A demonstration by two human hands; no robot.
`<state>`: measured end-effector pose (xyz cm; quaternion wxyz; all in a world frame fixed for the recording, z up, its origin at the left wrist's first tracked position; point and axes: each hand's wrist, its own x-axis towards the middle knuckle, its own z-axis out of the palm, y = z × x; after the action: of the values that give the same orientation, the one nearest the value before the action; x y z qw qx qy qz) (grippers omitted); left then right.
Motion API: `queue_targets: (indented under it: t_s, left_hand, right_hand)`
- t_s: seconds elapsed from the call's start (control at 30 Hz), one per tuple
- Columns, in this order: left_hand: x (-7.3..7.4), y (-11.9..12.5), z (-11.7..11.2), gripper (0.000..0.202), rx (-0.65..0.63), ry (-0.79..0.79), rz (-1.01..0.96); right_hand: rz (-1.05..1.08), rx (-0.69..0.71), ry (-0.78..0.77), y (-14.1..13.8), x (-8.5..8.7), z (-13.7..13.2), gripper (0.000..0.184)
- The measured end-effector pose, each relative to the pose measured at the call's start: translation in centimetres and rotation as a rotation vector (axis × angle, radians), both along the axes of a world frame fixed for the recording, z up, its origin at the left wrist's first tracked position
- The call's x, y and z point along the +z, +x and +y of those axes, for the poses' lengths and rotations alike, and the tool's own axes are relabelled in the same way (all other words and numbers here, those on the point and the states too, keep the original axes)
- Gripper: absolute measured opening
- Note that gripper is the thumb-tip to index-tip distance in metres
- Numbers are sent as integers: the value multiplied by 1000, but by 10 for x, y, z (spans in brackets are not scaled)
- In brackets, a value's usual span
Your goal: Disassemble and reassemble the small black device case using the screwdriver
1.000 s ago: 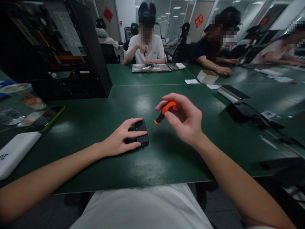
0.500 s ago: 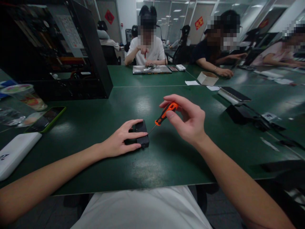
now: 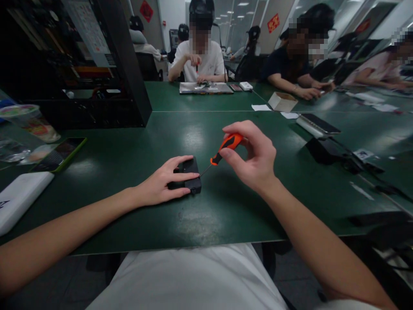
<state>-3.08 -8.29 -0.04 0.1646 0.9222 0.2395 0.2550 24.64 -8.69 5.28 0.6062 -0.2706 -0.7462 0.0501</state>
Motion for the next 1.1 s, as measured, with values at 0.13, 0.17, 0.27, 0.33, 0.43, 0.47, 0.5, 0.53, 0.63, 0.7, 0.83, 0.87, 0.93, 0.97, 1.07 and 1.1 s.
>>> queue_targets:
  t_s: [0.13,0.17,0.27,0.33,0.43,0.47,0.5,0.53,0.63,0.7,0.83,0.87,0.93,0.97,1.07,1.1]
  left_hand:
    - [-1,0,0,44,7,-21,-5]
    - [-2,-1,0,44,9,-30,-6]
    - [-2,0,0,47,16,-54,-7]
    - [-1,0,0,49,23,-69,-6]
    - [-1,1,-1,52,34,-98,-12]
    - [-1,2,-1,53,38,-107,-16]
    - [-1,2,-1,54,43,-114,-20]
    - [-1,1,-1,55,48,-120,-25]
    - [-2,1,-1,58,49,-123,-30]
    - [-2,0,-1,57,46,-119,-29]
    - [0,0,-2,57,48,-117,-22]
    - [0,1,-2,57,51,-119,-20]
    - [0,1,-2,57,59,-122,-18]
    - [0,1,-3,57,61,-122,-17]
    - [0,1,-4,58,66,-121,-22]
    - [0,1,-4,58,73,-125,-19]
  right_hand:
    - [-12,-54,-42,0,0,-1,36]
    - [-5,-31,-63,1,-1,-2,37]
    - [25,61,-94,2,-3,-1,36]
    - [27,79,-73,3,-3,0,31]
    - [-14,23,25,2,1,1,27]
    - [-29,-11,46,2,2,1,28]
    - [-42,-46,51,2,2,1,30]
    - [-51,-78,34,2,2,1,31]
    - [-33,-72,-55,3,-1,-1,31]
    - [11,-4,-92,5,-4,-1,26]
    - [6,128,-70,8,-7,1,18]
    - [-23,137,-51,8,-6,1,18]
    - [-95,86,0,9,-4,2,19]
    - [-130,32,20,9,-3,2,21]
    - [-182,-91,-8,8,0,2,19]
    - [-179,-91,-42,8,1,1,17]
